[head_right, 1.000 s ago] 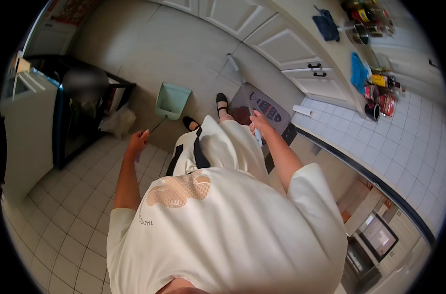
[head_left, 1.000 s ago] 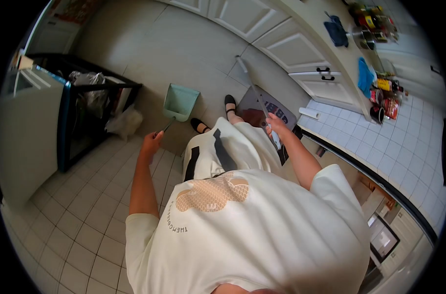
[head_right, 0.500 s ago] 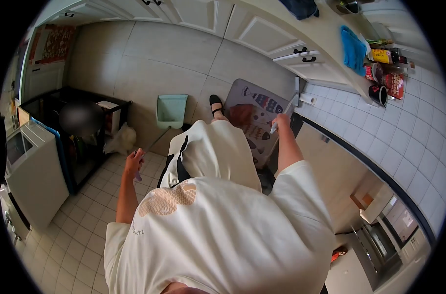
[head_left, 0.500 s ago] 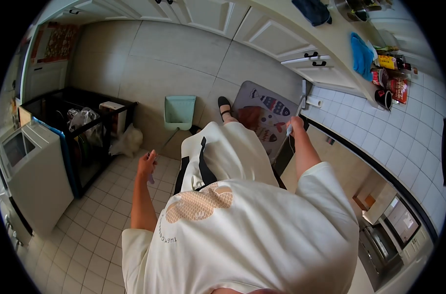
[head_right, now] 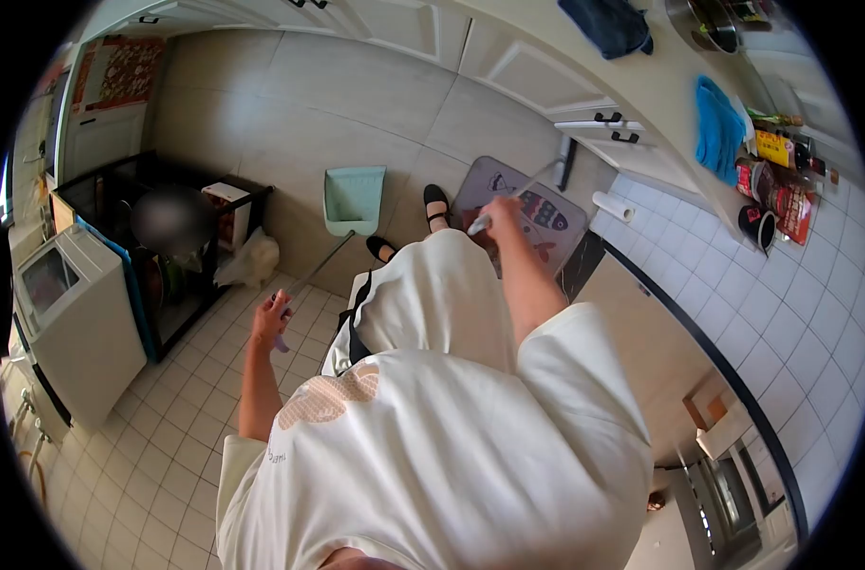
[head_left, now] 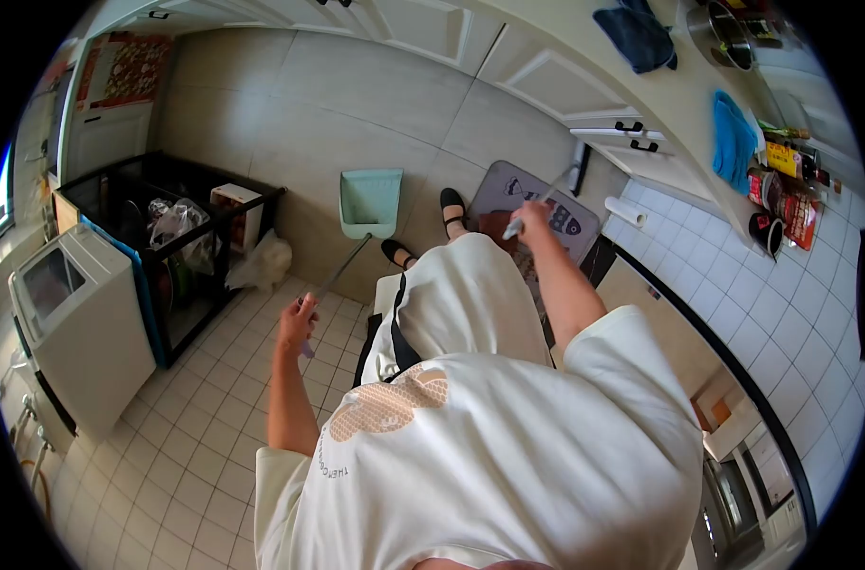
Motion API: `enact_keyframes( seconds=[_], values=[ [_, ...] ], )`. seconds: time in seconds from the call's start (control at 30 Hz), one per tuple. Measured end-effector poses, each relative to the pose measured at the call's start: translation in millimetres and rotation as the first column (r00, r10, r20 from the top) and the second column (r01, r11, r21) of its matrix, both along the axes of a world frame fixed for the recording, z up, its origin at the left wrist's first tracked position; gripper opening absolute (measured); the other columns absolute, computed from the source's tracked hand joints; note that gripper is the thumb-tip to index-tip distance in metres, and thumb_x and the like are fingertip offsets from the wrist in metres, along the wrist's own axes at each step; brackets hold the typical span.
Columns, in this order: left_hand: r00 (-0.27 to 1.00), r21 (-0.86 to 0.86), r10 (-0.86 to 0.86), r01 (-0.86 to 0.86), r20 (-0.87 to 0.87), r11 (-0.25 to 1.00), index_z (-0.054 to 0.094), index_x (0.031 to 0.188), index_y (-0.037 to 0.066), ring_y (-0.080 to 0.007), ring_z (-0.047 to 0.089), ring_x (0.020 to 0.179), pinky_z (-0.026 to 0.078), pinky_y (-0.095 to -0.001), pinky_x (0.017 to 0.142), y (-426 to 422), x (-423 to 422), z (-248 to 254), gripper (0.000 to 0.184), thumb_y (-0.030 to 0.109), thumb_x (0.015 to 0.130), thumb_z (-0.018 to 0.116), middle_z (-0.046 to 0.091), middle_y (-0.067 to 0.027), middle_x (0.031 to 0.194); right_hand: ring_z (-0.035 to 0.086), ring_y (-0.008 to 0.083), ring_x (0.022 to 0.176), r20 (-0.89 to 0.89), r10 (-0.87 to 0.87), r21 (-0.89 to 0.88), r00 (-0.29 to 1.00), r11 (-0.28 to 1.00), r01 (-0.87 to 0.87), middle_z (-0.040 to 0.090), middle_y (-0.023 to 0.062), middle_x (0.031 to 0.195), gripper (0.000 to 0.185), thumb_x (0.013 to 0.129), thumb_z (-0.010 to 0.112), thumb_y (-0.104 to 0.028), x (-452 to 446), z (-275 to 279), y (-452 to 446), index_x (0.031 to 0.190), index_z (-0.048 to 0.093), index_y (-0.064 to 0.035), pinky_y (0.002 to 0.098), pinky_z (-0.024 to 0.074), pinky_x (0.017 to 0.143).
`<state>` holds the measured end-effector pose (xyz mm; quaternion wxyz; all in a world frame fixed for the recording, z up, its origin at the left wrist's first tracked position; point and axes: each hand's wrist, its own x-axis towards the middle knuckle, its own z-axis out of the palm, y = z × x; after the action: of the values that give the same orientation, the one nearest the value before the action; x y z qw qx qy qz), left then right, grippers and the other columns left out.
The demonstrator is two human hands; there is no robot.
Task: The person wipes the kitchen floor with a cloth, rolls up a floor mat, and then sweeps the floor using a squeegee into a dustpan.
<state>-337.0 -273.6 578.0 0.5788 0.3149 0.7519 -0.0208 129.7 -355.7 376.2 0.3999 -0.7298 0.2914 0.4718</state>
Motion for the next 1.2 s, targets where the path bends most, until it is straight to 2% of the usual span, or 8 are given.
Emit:
enact_keyframes(
  seconds=[0.07, 0.1, 0.13, 0.33, 0.67, 0.77, 1.0, 1.2],
  values=[
    [1.000, 0.007, 0.020, -0.020, 0.000, 1.000, 0.058, 0.087, 0.006, -0.0040, 0.038, 0.042, 0.028, -0.0199, 0.035, -1.9, 1.9, -2.9, 0.036, 0.042, 0.083, 0.053, 0.051, 0.0003, 0.059, 0.051, 0.0261, 0.044, -0.146, 0.004, 0.077, 0.989, 0.997, 0.007, 0.050, 0.0144, 0.053, 0.006, 0.076, 0.042, -0.010, -34.3, -3.8, 12.3, 0.078, 0.046, -0.0054, 0.0385, 0.0398, 0.037],
    [0.999, 0.012, 0.035, -0.035, 0.000, 0.999, 0.058, 0.087, 0.006, -0.0039, 0.038, 0.042, 0.028, -0.0198, 0.035, -4.3, 2.3, -3.0, 0.036, 0.042, 0.083, 0.053, 0.051, 0.0004, 0.059, 0.046, 0.0261, 0.038, 0.089, 0.141, 0.080, 0.986, 0.986, -0.148, 0.047, 0.0145, 0.050, 0.017, 0.077, 0.042, -0.008, -60.9, 31.8, 30.0, 0.093, 0.037, -0.0064, 0.0386, 0.0381, 0.035],
    [0.999, 0.014, 0.046, -0.046, -0.001, 0.999, 0.058, 0.087, 0.006, -0.0039, 0.038, 0.042, 0.028, -0.0198, 0.035, -5.4, 3.8, -1.4, 0.036, 0.042, 0.083, 0.053, 0.051, 0.0004, 0.059, 0.045, 0.0248, 0.037, 0.055, 0.203, 0.120, 0.978, 0.971, -0.208, 0.044, 0.0128, 0.049, 0.036, 0.077, 0.042, -0.006, -75.2, 22.2, 29.2, 0.107, 0.024, -0.0080, 0.0379, 0.0371, 0.034],
    [0.998, 0.026, 0.068, -0.069, 0.017, 0.997, 0.058, 0.087, 0.007, -0.0044, 0.038, 0.041, 0.028, -0.0197, 0.035, -13.3, -5.9, -4.6, 0.035, 0.042, 0.083, 0.053, 0.050, 0.0000, 0.058, 0.045, 0.0214, 0.039, -0.081, 0.396, 0.148, 0.914, 0.912, -0.382, 0.045, 0.0130, 0.061, 0.054, 0.077, 0.041, -0.003, -145.9, 66.3, 73.9, 0.124, 0.016, -0.0141, 0.0372, 0.0368, 0.034],
    [0.992, 0.022, 0.118, -0.119, 0.046, 0.993, 0.058, 0.083, 0.007, -0.0059, 0.038, 0.044, 0.029, -0.0214, 0.038, -21.2, -35.8, -18.7, 0.036, 0.042, 0.082, 0.054, 0.049, -0.0006, 0.059, 0.042, 0.0175, 0.042, -0.119, 0.691, 0.180, 0.713, 0.721, -0.669, 0.042, 0.0085, 0.065, 0.056, 0.079, 0.045, -0.008, -219.1, 82.2, 89.6, 0.128, 0.019, -0.0158, 0.0332, 0.0374, 0.037],
    [0.992, 0.042, 0.118, -0.121, 0.053, 0.992, 0.058, 0.081, 0.007, -0.0067, 0.039, 0.043, 0.029, -0.0220, 0.038, -25.7, -45.4, -23.4, 0.036, 0.042, 0.081, 0.055, 0.048, -0.0010, 0.058, 0.041, 0.0156, 0.041, -0.098, 0.674, 0.275, 0.732, 0.725, -0.631, 0.043, 0.0066, 0.060, 0.054, 0.080, 0.047, -0.010, -199.0, 97.6, 74.4, 0.128, 0.023, -0.0162, 0.0311, 0.0355, 0.035],
    [0.994, 0.040, 0.097, -0.099, 0.052, 0.994, 0.054, 0.072, 0.008, -0.0073, 0.039, 0.043, 0.030, -0.0233, 0.039, -30.1, -61.1, -39.4, 0.037, 0.044, 0.079, 0.057, 0.046, -0.0003, 0.055, 0.041, 0.0133, 0.038, 0.040, 0.813, 0.112, 0.581, 0.574, -0.811, 0.044, 0.0048, 0.055, 0.054, 0.083, 0.048, -0.013, -121.3, 107.4, 67.3, 0.131, 0.025, -0.0162, 0.0301, 0.0334, 0.032],
    [0.997, 0.034, 0.043, -0.045, 0.065, 0.998, 0.058, 0.083, 0.007, -0.0073, 0.040, 0.045, 0.032, -0.0231, 0.040, -30.6, -67.0, -54.7, 0.040, 0.047, 0.079, 0.055, 0.049, -0.0010, 0.059, 0.043, 0.0141, 0.040, 0.115, 0.855, 0.095, 0.505, 0.497, -0.863, 0.045, 0.0065, 0.059, 0.055, 0.082, 0.047, -0.011, -125.1, 76.3, 116.2, 0.131, 0.021, -0.0127, 0.0316, 0.0364, 0.033]
  ],
)
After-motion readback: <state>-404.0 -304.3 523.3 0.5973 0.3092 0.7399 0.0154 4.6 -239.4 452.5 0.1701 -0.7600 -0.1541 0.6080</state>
